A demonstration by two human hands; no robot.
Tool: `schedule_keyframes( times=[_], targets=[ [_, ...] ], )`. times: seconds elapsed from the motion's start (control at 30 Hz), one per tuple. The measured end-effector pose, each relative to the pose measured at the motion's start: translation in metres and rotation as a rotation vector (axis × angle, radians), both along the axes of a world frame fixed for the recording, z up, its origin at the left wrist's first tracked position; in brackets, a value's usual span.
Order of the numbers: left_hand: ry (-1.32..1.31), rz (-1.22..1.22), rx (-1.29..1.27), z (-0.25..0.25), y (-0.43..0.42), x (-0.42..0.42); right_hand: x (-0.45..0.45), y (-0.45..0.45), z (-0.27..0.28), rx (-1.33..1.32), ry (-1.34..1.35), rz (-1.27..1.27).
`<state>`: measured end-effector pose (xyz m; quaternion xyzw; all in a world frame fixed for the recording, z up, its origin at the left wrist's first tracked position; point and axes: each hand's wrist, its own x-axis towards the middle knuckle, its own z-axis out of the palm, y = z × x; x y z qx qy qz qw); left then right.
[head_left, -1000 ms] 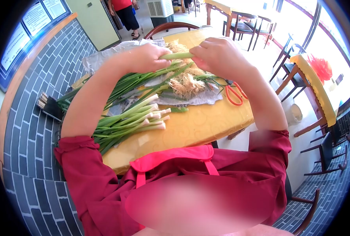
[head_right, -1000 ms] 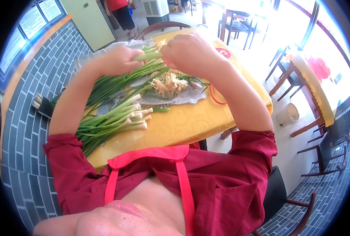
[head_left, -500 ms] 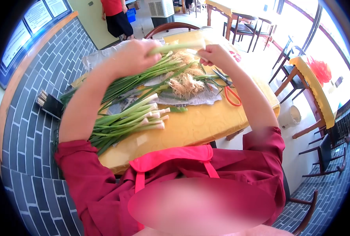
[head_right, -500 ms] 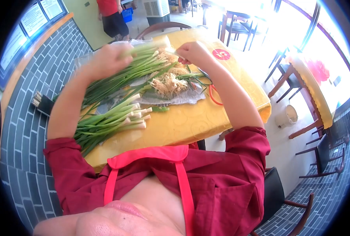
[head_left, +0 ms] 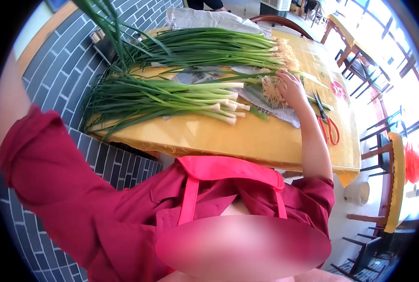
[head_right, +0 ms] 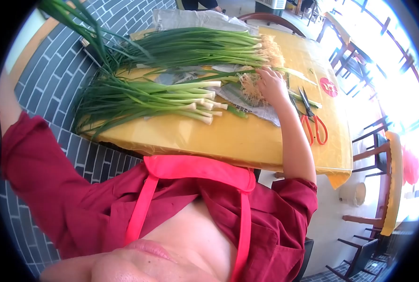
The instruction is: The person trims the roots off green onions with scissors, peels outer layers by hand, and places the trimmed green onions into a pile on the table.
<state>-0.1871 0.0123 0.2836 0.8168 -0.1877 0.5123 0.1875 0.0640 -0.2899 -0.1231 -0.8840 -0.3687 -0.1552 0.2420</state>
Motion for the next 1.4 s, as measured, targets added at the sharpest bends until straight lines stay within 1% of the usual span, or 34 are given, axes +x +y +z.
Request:
schedule_keyframes(
  times=[0.1,0.3,0.47,0.57,0.67,0.73,0.77,0.8,0.83,0.87,0.9,0.93,0.97,1.03,1.13,1.23,1.37,1.4],
  targets=[
    [-0.031,0.106,0.031,-0.002,0.007,-0.012,-0.006,0.005,-0.007,-0.009,-0.068,0.038],
    [-0.048,0.235,0.11,-0.01,0.014,-0.018,-0.017,0.003,-0.01,-0.007,-0.085,0.059],
    [-0.022,0.271,0.224,-0.03,0.011,-0.004,-0.027,0.005,-0.001,-0.046,-0.13,0.033],
    [0.026,0.259,0.337,-0.056,0.01,0.015,-0.041,0.009,0.009,-0.112,-0.147,0.089],
    [0.203,0.184,0.469,-0.108,0.01,0.044,-0.051,0.014,0.012,-0.157,-0.199,0.154],
    [0.448,0.102,0.52,-0.169,0.01,0.069,-0.053,0.016,0.01,-0.168,-0.209,0.164],
    [0.609,0.063,0.519,-0.204,0.007,0.078,-0.052,0.016,0.01,-0.173,-0.217,0.168],
    [0.787,0.01,0.431,-0.237,0.004,0.083,-0.052,0.015,0.011,-0.183,-0.213,0.178],
    [1.079,0.112,0.429,-0.257,-0.009,0.088,-0.051,0.014,0.01,-0.19,-0.212,0.184],
    [1.051,0.087,0.426,-0.289,-0.012,0.091,-0.048,0.013,0.007,-0.199,-0.209,0.188],
    [0.755,-0.069,0.552,-0.331,0.0,0.101,-0.048,0.012,0.004,-0.206,-0.205,0.187],
    [0.726,-0.061,0.659,-0.346,-0.004,0.102,-0.049,0.011,0.004,-0.189,-0.188,0.182],
    [0.8,-0.062,0.585,-0.352,-0.01,0.095,-0.049,0.01,0.003,-0.178,-0.19,0.182],
    [0.87,-0.051,0.534,-0.357,-0.009,0.094,-0.049,0.008,0.002,-0.165,-0.194,0.191],
    [0.976,-0.066,0.542,-0.341,0.002,0.093,-0.05,0.008,0.005,-0.149,-0.163,0.186],
    [1.306,-0.059,0.558,-0.329,0.014,0.096,-0.047,0.008,0.005,-0.13,-0.157,0.186],
    [1.346,-0.186,0.715,-0.301,0.017,0.118,-0.048,0.006,0.01,-0.077,-0.165,0.204],
    [1.312,-0.298,0.622,-0.306,0.025,0.142,-0.049,0.006,0.013,-0.063,-0.154,0.211]
  ],
)
